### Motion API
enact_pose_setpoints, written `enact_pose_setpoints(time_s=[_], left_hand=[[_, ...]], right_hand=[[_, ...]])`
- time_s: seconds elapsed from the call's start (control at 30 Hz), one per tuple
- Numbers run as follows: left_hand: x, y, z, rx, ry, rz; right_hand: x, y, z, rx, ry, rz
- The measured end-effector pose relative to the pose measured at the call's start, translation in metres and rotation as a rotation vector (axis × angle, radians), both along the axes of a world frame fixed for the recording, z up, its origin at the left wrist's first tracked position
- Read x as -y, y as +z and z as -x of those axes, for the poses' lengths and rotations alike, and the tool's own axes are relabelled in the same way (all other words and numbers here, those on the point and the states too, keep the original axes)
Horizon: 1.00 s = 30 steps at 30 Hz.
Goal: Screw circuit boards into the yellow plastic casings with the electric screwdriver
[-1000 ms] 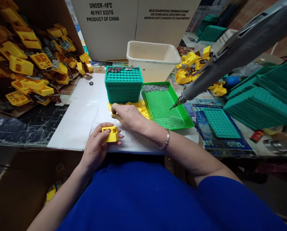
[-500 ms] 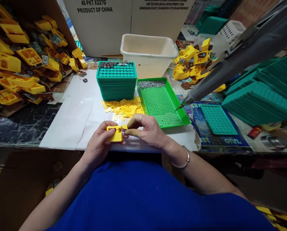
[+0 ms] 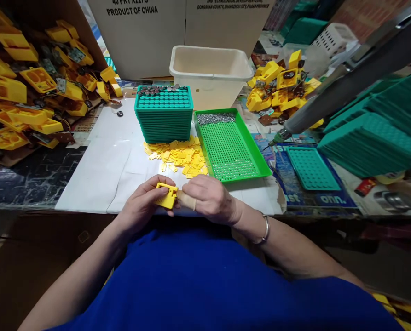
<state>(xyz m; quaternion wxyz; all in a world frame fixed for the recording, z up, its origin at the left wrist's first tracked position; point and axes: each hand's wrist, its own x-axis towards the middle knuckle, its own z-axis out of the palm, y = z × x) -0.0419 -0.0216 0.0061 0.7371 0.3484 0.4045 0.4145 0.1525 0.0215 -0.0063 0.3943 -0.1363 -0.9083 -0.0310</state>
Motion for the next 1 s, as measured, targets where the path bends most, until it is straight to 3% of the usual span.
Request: enact_pose_setpoints(time_s=[0.03,0.1,0.27,0.37,0.53,0.7,0.87,1.0], left_hand=[[-0.001,0.000,0.000,0.007,-0.024,0.020],[-0.002,-0.001,-0.001,0.006,-0.007,0.031],[0.004,-0.004,-0.009,-0.115,0.062,-0.088],[0.008,-0.004,-0.012,-0.278,0.039,-0.252],[0.009,-0.005,-0.015,-0.525,0.008,-0.513],[0.011,-0.004,-0.013,-0.562,0.003,-0.574],[0.012,-0.005,-0.013,-0.488,0.025,-0.560],[0.012,-0.008,-0.016,-0.434,0.051,-0.460]], right_hand=[[0.000,0.000,-0.001,0.021,-0.008,-0.056],[0.001,0.002,-0.001,-0.014,-0.039,0.062],[0.005,0.012,0.001,-0.184,-0.104,0.847],[0.008,0.017,0.005,-0.194,-0.115,1.091],[0.003,0.024,0.005,-0.062,-0.233,1.096],[0.001,0.024,0.005,0.182,-0.239,1.109],[0.015,0.013,0.014,0.007,-0.309,1.120],[0.014,0.013,0.012,-0.091,-0.225,1.402]])
